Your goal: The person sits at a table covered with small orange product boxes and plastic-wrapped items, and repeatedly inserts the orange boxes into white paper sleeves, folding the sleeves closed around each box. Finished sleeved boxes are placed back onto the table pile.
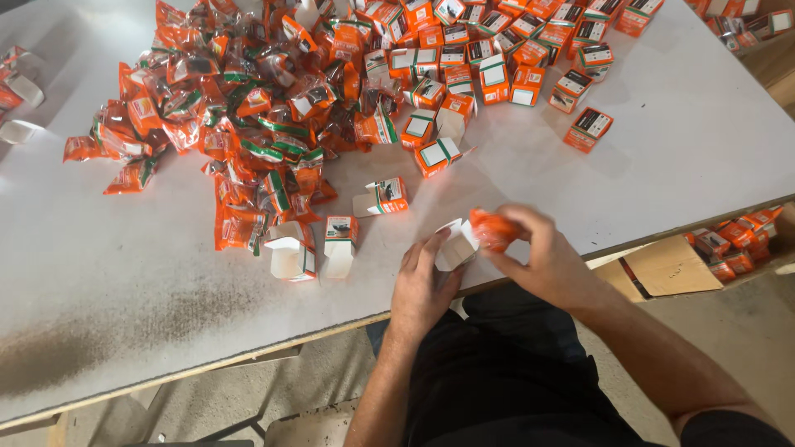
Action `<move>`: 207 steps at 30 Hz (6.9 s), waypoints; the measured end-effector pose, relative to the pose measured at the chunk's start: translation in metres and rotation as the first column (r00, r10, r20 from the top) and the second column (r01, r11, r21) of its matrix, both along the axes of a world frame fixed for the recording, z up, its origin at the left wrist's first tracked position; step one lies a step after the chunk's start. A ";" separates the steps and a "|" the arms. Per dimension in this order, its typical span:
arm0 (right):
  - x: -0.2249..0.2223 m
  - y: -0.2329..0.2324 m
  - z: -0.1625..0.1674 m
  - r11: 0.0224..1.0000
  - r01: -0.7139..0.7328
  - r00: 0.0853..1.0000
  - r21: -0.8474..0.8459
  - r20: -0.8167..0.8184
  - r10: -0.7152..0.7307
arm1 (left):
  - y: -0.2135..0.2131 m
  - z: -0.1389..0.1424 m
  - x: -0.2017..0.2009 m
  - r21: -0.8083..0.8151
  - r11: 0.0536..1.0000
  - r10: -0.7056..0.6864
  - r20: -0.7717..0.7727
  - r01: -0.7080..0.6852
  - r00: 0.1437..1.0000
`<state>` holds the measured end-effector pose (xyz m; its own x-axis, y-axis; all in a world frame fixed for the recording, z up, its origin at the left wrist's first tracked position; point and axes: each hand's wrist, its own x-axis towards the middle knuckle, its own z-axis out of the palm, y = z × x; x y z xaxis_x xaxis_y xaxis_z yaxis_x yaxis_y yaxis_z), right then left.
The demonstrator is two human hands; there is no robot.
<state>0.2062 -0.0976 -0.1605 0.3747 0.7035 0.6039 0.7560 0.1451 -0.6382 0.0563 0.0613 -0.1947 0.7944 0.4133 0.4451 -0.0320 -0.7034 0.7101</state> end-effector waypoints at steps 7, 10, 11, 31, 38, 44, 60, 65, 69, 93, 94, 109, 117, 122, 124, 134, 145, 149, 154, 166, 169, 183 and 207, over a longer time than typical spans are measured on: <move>-0.007 0.026 0.033 0.909 -0.047 0.888 -0.413 0.400 0.227 | 0.005 -0.002 0.000 -0.008 1.000 -0.011 0.004 0.011 1.000; -0.005 0.032 0.035 0.921 -0.065 0.865 -0.385 0.438 0.245 | 0.009 -0.006 -0.002 0.024 1.000 0.007 0.060 -0.009 0.998; -0.003 0.032 0.033 0.936 -0.062 0.834 -0.346 0.497 0.239 | 0.010 -0.008 -0.002 0.040 0.999 0.012 0.083 -0.016 0.996; 0.027 0.039 -0.013 0.953 -0.016 0.783 -0.303 0.588 0.200 | -0.007 -0.027 0.004 0.117 0.983 0.141 0.026 -0.143 0.990; 0.018 0.044 -0.027 0.983 -0.002 0.947 -0.182 0.316 0.060 | -0.009 -0.018 0.005 0.079 0.990 0.119 -0.002 -0.119 0.993; 0.009 0.033 -0.021 0.990 0.129 0.811 -0.060 0.581 -0.070 | -0.006 -0.020 0.004 0.113 0.977 0.170 0.088 -0.179 0.982; 0.005 0.026 -0.044 0.986 0.023 0.990 -0.165 0.140 0.001 | -0.005 -0.021 0.002 0.235 0.963 0.105 0.136 -0.136 0.985; 0.003 0.029 -0.037 0.978 0.019 0.993 -0.210 0.116 0.005 | -0.002 -0.029 -0.001 0.079 0.989 0.122 0.072 -0.128 0.990; -0.001 0.030 -0.031 0.994 0.040 0.975 -0.098 0.223 -0.017 | 0.002 -0.025 0.001 0.041 0.993 0.103 0.084 -0.107 0.991; -0.013 0.029 -0.021 0.986 0.021 0.994 -0.163 0.110 -0.003 | 0.010 -0.001 0.000 0.031 0.999 0.037 -0.024 -0.037 0.999; -0.013 0.030 -0.020 0.984 0.006 0.995 -0.178 0.099 0.011 | 0.012 -0.002 0.000 0.003 0.999 0.032 -0.041 -0.032 0.999; 0.008 0.051 -0.028 0.931 -0.211 0.823 -0.297 -0.567 0.005 | 0.009 -0.020 -0.003 0.045 0.998 0.047 0.069 -0.051 0.996; 0.009 0.042 -0.026 0.949 -0.271 0.963 -0.160 -0.044 0.267 | 0.013 -0.037 -0.004 -0.062 0.997 0.041 0.082 -0.036 0.996; 0.001 0.042 -0.038 0.977 -0.143 0.990 -0.156 -0.037 0.139 | 0.015 -0.034 -0.004 -0.086 0.996 0.003 0.073 0.004 0.997; 0.002 0.042 -0.043 0.980 -0.145 0.989 -0.134 -0.041 0.141 | 0.016 -0.031 -0.006 -0.092 0.996 -0.003 0.072 0.010 0.997; -0.010 0.031 -0.037 0.986 -0.051 0.900 -0.159 0.421 0.115 | 0.008 -0.002 -0.011 0.284 0.959 -0.029 0.021 0.022 0.999; 0.023 0.026 0.002 0.929 0.371 0.880 -0.007 0.322 -0.349 | 0.156 0.140 0.037 0.772 0.610 0.578 -0.279 -0.179 0.767; 0.005 0.028 -0.003 0.982 0.186 0.963 -0.039 0.205 -0.174 | 0.162 0.153 0.045 0.732 0.649 0.438 -0.137 -0.208 0.888; 0.009 0.039 0.003 0.984 0.101 0.972 0.148 0.197 -0.129 | 0.090 0.164 0.043 0.371 0.917 -0.184 0.064 0.148 0.981; 0.024 0.025 -0.014 0.953 0.253 0.813 0.167 -0.571 -0.115 | 0.088 0.074 0.125 0.500 0.865 -0.013 0.100 -0.039 0.995; 0.021 0.021 -0.022 0.960 0.259 0.739 0.109 -0.663 -0.124 | 0.085 0.072 0.128 0.538 0.843 0.054 -0.111 0.015 0.992; -0.010 0.045 -0.037 0.976 0.204 0.978 -0.083 -0.037 -0.207 | 0.005 0.008 0.009 0.349 0.935 0.097 -0.079 -0.064 0.992; -0.009 0.022 -0.041 0.981 0.126 0.985 -0.150 0.132 -0.107 | 0.021 -0.025 -0.003 -0.038 0.999 0.018 0.007 -0.018 1.000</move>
